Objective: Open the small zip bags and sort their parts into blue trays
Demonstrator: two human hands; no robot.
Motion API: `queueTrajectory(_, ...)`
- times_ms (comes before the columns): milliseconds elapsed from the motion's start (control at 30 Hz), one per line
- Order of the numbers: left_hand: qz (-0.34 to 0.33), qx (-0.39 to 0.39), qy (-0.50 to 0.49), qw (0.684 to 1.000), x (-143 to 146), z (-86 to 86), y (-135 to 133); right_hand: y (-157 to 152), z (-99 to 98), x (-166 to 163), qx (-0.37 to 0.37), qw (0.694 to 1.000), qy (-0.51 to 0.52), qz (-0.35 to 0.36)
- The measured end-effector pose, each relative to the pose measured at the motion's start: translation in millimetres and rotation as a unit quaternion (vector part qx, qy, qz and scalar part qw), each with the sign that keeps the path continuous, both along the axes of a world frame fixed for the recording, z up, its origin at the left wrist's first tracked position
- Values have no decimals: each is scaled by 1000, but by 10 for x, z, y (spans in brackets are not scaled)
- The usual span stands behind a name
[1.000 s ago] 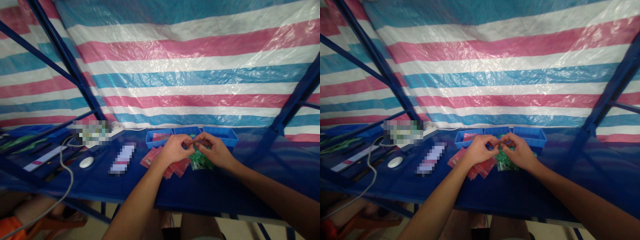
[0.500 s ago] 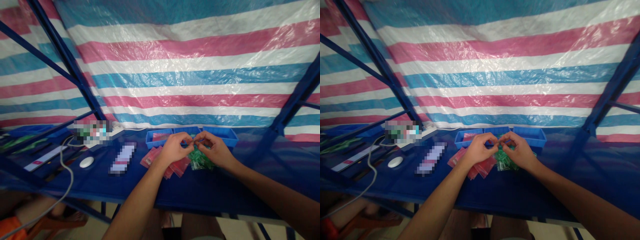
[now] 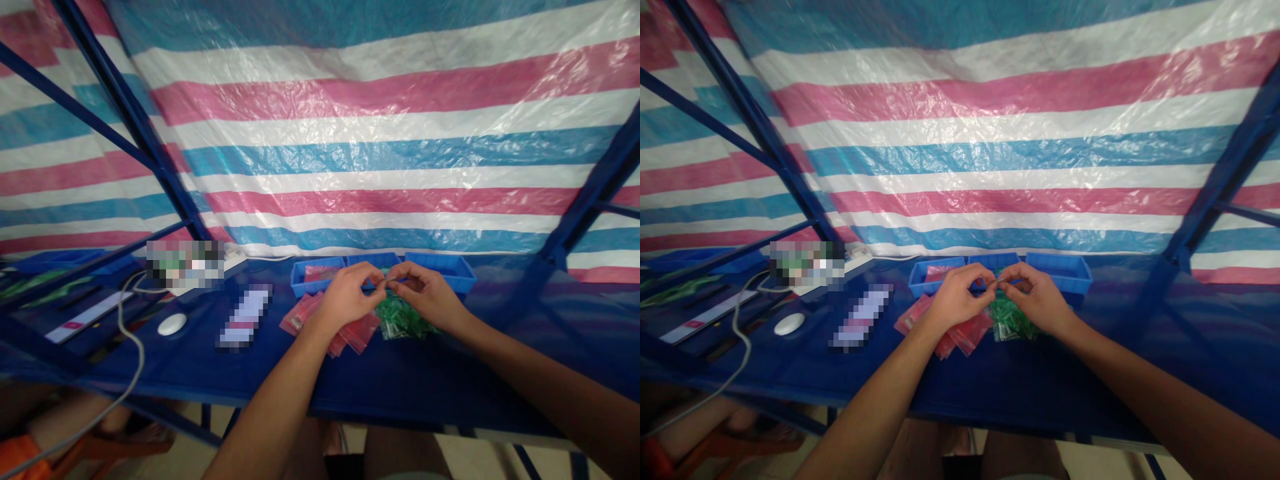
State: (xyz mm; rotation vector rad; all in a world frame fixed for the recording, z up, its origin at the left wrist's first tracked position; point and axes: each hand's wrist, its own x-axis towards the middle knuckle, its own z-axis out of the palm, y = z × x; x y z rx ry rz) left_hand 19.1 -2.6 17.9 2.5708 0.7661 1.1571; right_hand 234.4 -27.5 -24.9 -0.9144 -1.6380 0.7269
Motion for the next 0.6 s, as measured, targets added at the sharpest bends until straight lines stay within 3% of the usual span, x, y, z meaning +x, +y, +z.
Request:
queueTrajectory(133, -7, 0, 4, 1000, 1, 6, -7, 18, 15, 20, 1, 1000, -5, 4)
queueTrajectory(333, 26, 18, -2, 999, 0, -16, 0, 25, 3, 45, 13, 997, -11, -70)
queueTrajectory(467, 1, -88, 10, 996, 1, -51, 11, 32, -21, 52, 37, 996, -24, -80)
queueTrajectory(600, -56, -163, -51, 984, 21, -30, -23, 22, -13, 40, 62, 993, -36, -91)
